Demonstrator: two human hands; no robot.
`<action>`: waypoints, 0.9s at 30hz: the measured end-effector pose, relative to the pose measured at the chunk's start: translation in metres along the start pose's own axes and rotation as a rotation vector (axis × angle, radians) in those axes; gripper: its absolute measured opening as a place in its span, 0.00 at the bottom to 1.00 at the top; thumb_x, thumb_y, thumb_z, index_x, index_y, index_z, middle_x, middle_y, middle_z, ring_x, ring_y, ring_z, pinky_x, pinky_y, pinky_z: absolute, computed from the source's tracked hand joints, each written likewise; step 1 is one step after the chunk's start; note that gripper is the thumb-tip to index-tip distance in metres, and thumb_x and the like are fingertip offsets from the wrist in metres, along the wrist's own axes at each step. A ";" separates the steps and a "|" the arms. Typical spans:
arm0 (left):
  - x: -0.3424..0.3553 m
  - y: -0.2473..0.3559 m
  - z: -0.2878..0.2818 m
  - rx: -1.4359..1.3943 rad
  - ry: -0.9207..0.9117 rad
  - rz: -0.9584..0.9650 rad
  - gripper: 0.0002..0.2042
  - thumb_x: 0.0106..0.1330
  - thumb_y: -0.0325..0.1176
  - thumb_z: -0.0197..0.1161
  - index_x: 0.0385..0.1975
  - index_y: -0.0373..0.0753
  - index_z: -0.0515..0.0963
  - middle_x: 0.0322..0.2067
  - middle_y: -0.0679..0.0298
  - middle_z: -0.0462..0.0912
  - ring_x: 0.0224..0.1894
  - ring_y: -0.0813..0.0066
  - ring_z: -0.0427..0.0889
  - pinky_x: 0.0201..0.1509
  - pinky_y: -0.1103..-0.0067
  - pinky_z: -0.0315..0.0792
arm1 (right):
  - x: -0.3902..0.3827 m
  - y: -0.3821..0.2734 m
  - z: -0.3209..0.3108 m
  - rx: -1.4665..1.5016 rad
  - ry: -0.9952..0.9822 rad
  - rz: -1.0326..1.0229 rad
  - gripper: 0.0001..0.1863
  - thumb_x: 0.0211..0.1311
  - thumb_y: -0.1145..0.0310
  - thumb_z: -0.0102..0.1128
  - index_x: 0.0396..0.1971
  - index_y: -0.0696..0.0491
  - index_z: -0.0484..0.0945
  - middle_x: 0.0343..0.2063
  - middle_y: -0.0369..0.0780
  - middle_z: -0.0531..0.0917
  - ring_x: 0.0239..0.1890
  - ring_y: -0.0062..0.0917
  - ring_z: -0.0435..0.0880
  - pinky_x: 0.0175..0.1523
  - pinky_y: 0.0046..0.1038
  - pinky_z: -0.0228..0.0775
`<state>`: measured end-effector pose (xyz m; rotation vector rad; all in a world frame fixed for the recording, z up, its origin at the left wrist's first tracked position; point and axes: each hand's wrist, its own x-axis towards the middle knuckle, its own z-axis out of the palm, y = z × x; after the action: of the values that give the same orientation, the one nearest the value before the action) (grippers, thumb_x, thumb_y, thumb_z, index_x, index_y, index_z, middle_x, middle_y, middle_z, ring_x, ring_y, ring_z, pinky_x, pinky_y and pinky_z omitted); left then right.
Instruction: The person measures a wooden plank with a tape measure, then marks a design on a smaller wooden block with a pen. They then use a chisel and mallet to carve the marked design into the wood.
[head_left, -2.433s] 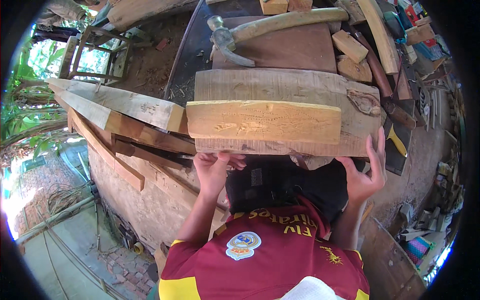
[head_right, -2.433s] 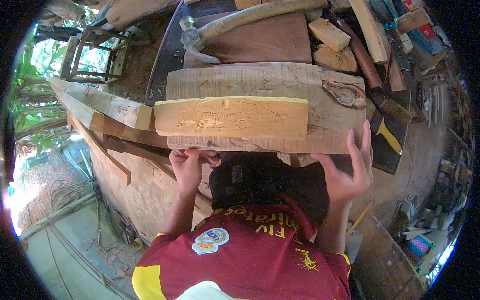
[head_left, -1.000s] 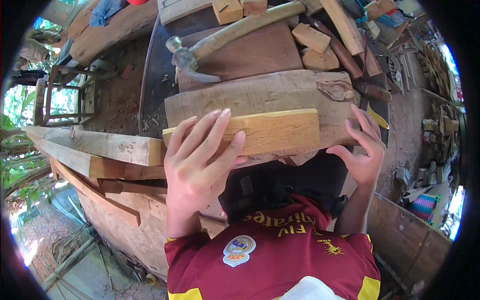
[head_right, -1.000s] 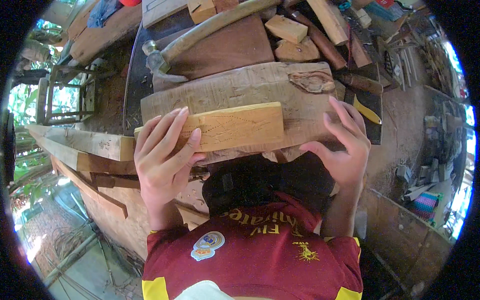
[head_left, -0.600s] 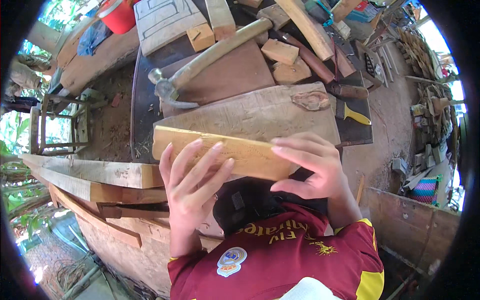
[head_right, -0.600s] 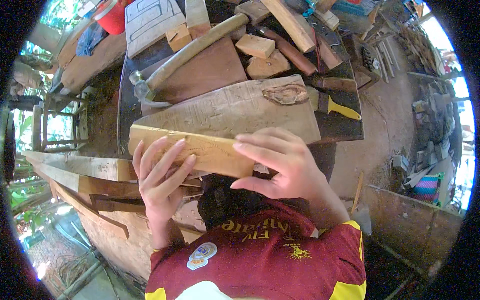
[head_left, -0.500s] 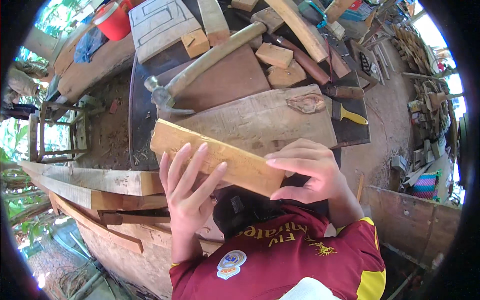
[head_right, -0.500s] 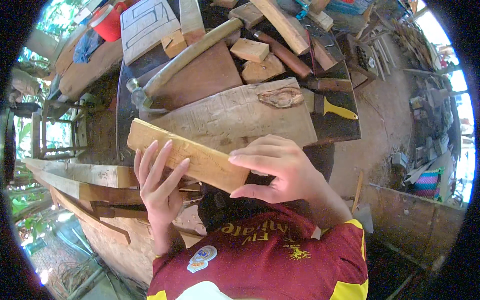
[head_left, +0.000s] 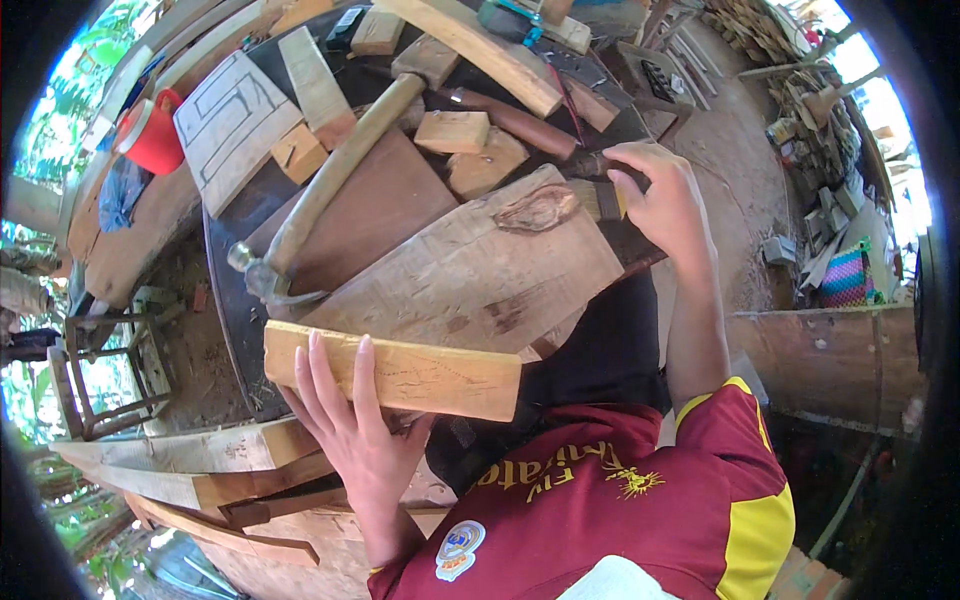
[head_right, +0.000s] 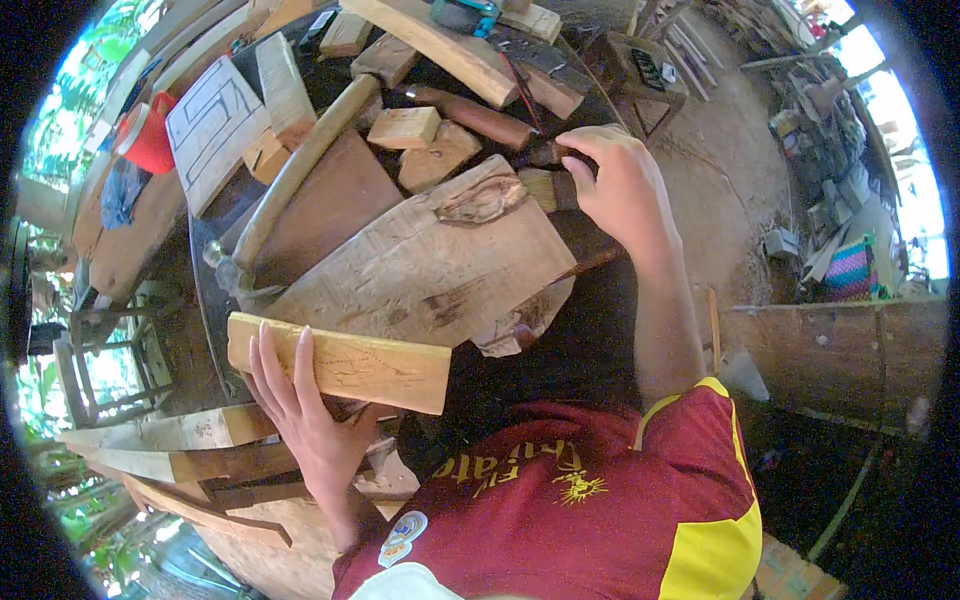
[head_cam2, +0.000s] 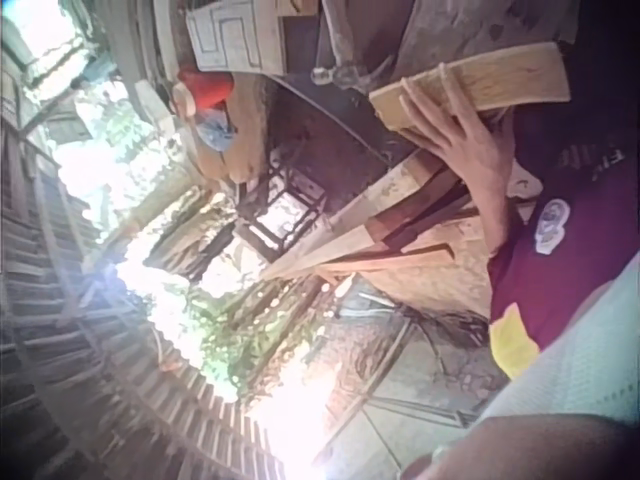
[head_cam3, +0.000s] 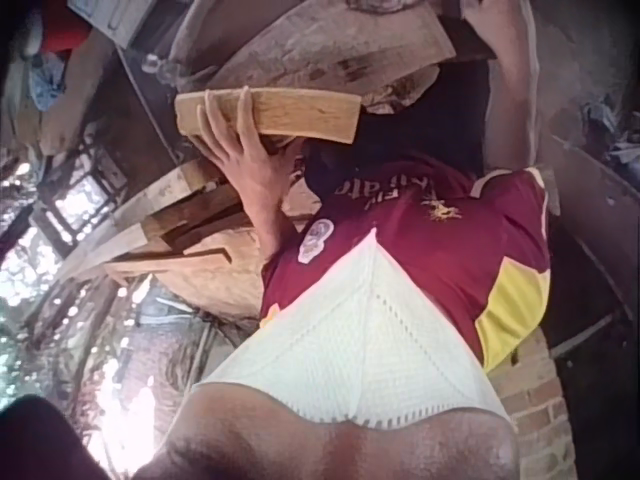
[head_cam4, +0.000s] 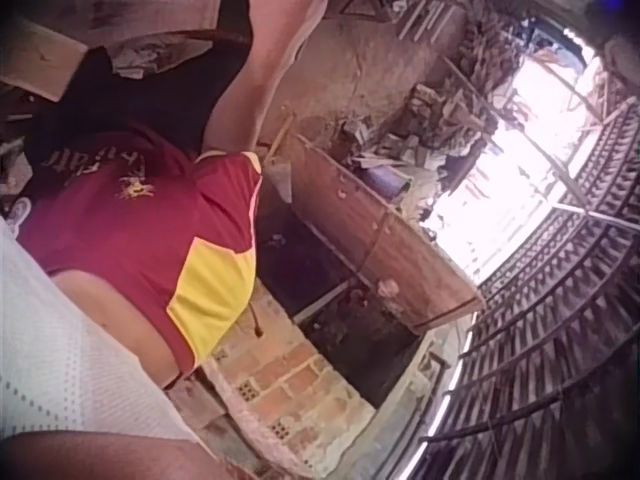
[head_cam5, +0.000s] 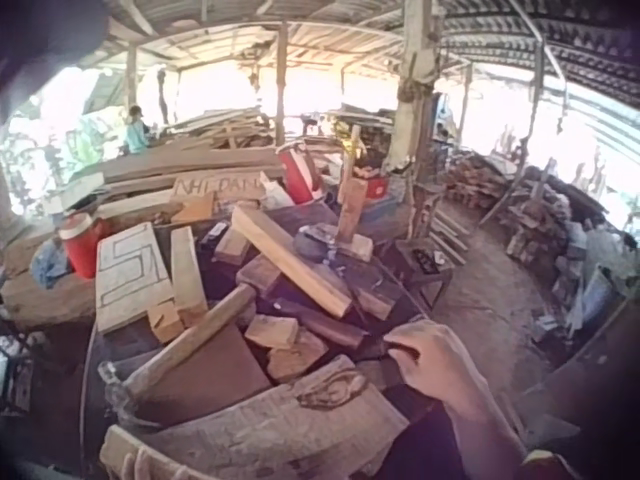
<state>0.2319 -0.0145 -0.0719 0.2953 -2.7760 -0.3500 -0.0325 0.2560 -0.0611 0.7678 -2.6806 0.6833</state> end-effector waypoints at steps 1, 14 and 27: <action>0.000 -0.001 0.000 -0.013 -0.005 0.002 0.48 0.40 0.45 0.79 0.67 0.46 0.63 0.70 0.46 0.55 0.71 0.37 0.54 0.71 0.42 0.49 | -0.002 0.004 0.001 0.025 0.002 -0.007 0.13 0.54 0.76 0.67 0.41 0.59 0.83 0.42 0.46 0.85 0.46 0.40 0.84 0.52 0.32 0.74; 0.003 -0.005 0.000 -0.072 0.053 0.049 0.50 0.34 0.42 0.81 0.65 0.44 0.65 0.67 0.47 0.59 0.69 0.36 0.57 0.69 0.46 0.55 | 0.061 -0.015 0.019 0.134 -0.139 -0.228 0.14 0.54 0.67 0.69 0.41 0.53 0.83 0.31 0.42 0.86 0.36 0.40 0.85 0.42 0.37 0.76; 0.007 -0.001 0.002 -0.149 0.131 0.051 0.45 0.33 0.38 0.80 0.59 0.43 0.68 0.67 0.45 0.61 0.68 0.37 0.59 0.69 0.50 0.58 | 0.094 -0.043 0.040 0.350 -0.508 -0.330 0.20 0.56 0.65 0.69 0.49 0.56 0.81 0.29 0.47 0.85 0.33 0.39 0.85 0.41 0.35 0.75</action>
<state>0.2254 -0.0170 -0.0719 0.2035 -2.6075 -0.5033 -0.0918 0.1633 -0.0447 1.6257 -2.7739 0.9892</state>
